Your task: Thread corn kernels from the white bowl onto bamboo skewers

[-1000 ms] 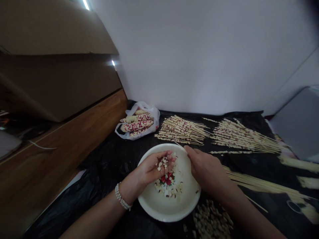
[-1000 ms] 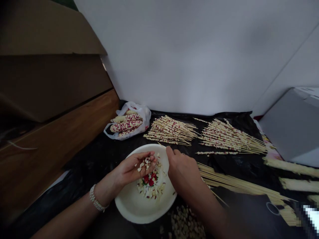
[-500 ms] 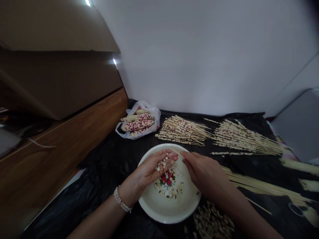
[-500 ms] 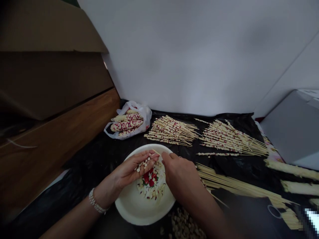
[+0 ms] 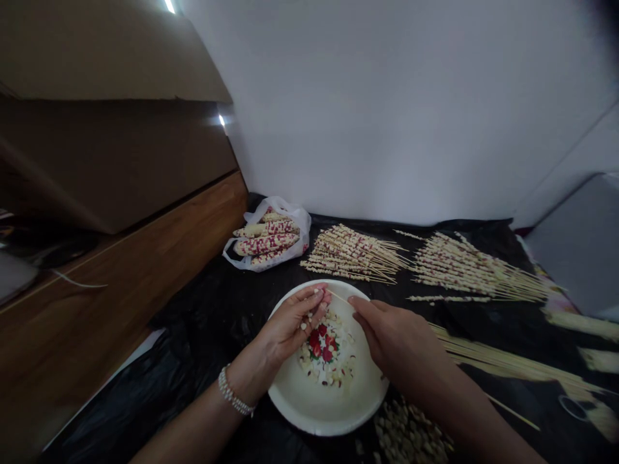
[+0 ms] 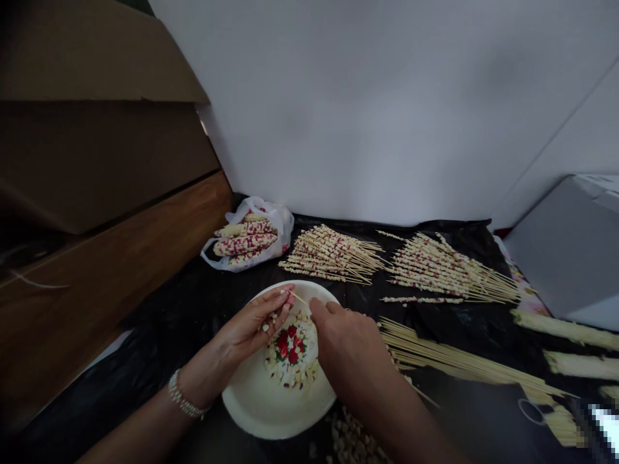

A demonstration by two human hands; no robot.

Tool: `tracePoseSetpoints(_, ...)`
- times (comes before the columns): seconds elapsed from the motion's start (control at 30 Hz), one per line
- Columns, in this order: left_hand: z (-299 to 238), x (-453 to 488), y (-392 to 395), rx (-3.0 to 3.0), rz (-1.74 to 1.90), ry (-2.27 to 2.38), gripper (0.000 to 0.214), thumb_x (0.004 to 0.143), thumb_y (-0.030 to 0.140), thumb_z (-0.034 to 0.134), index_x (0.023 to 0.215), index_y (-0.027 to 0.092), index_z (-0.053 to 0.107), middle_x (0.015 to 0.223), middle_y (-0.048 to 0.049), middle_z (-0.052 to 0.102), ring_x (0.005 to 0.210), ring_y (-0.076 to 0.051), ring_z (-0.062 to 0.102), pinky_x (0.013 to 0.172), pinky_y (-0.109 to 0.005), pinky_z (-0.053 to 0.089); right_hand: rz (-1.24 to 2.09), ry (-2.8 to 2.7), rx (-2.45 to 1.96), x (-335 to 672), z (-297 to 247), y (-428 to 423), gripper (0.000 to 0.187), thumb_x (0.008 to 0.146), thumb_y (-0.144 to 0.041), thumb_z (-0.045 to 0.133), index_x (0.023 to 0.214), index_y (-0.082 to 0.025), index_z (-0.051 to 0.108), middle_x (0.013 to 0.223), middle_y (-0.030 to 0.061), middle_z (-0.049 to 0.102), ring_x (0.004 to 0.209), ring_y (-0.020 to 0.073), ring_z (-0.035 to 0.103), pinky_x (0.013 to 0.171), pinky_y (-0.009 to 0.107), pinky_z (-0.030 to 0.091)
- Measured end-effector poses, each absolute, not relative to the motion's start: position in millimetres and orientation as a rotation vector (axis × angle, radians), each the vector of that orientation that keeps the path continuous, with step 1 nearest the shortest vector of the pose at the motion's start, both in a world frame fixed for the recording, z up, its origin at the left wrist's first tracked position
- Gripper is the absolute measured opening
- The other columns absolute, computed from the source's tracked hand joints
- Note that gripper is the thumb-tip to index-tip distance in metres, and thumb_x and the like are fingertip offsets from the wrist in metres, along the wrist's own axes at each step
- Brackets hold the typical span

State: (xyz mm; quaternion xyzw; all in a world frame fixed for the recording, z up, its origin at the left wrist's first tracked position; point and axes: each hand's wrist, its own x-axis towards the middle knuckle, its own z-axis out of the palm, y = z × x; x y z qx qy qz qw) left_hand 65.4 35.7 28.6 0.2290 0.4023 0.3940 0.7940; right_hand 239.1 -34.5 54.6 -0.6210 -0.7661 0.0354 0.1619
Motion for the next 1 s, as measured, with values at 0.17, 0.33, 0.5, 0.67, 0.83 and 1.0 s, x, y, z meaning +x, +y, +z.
tracePoseSetpoints(0.17, 28.9, 67.1, 35.7, 0.502, 0.872, 0.886, 0.013, 0.072, 0.009, 0.072, 0.082, 0.018, 0.071, 0.087, -0.0011, 0.071, 0.086, -0.011, 0.064, 0.089, -0.020, 0.046, 0.103, -2.222, -1.724, 236.1, 54.7, -35.7, 0.033, 0.081, -0.010, 0.036, 0.100, -0.020, 0.061, 0.076, 0.0037, 0.064, 0.059, 0.0134, 0.057, 0.051, 0.026, 0.027)
tracePoseSetpoints(0.33, 30.7, 68.9, 33.7, 0.516, 0.872, 0.901, 0.012, 0.073, 0.010, 0.073, 0.083, 0.016, 0.070, 0.085, -0.0023, 0.071, 0.083, -0.011, 0.065, 0.087, -0.020, 0.048, 0.097, -2.227, -1.730, 235.3, 51.7, -34.6, 0.033, 0.080, -0.009, 0.035, 0.096, -0.019, 0.062, 0.074, 0.0037, 0.064, 0.057, 0.0127, 0.056, 0.049, 0.026, 0.025)
tracePoseSetpoints(0.5, 30.8, 69.4, 33.8, 0.450, 0.880, 0.869, 0.011, 0.075, 0.010, 0.070, 0.085, 0.015, 0.070, 0.089, -0.0046, 0.073, 0.085, -0.012, 0.066, 0.085, -0.020, 0.050, 0.144, -2.206, -1.838, 235.5, 49.3, -33.3, 0.032, 0.081, -0.010, 0.037, 0.100, -0.021, 0.061, 0.079, 0.0040, 0.065, 0.059, 0.0159, 0.058, 0.048, 0.028, 0.019)
tracePoseSetpoints(0.67, 33.3, 70.7, 34.7, 0.311, 0.866, 0.917, 0.011, 0.077, 0.009, 0.067, 0.087, 0.014, 0.069, 0.087, -0.0059, 0.073, 0.082, -0.012, 0.067, 0.075, -0.018, 0.053, 0.134, -2.206, -1.840, 235.0, 47.4, -34.0, 0.033, 0.081, -0.010, 0.039, 0.103, -0.022, 0.061, 0.081, 0.0033, 0.065, 0.058, 0.0161, 0.058, 0.047, 0.029, 0.017)
tracePoseSetpoints(0.83, 37.6, 70.1, 34.4, 0.239, 0.852, 0.946, 0.022, 0.075, 0.001, 0.066, 0.094, 0.013, 0.069, 0.090, -0.0073, 0.073, 0.085, -0.013, 0.068, 0.072, -0.016, 0.053, 0.131, -2.210, -1.834, 233.6, 48.1, -35.0, 0.033, 0.081, -0.009, 0.039, 0.103, -0.021, 0.061, 0.080, 0.0035, 0.065, 0.059, 0.0159, 0.058, 0.047, 0.029, 0.017)
tracePoseSetpoints(1.0, 35.9, 68.1, 36.7, 0.172, 0.832, 0.932, 0.032, 0.074, -0.002, 0.064, 0.102, 0.012, 0.067, 0.093, -0.0080, 0.073, 0.088, -0.013, 0.068, 0.072, -0.016, 0.053, 0.123, -2.234, -1.887, 230.3, 52.6, -35.8, 0.030, 0.079, -0.009, 0.042, 0.100, -0.020, 0.061, 0.080, 0.0037, 0.065, 0.057, 0.0175, 0.060, 0.046, 0.030, 0.017)
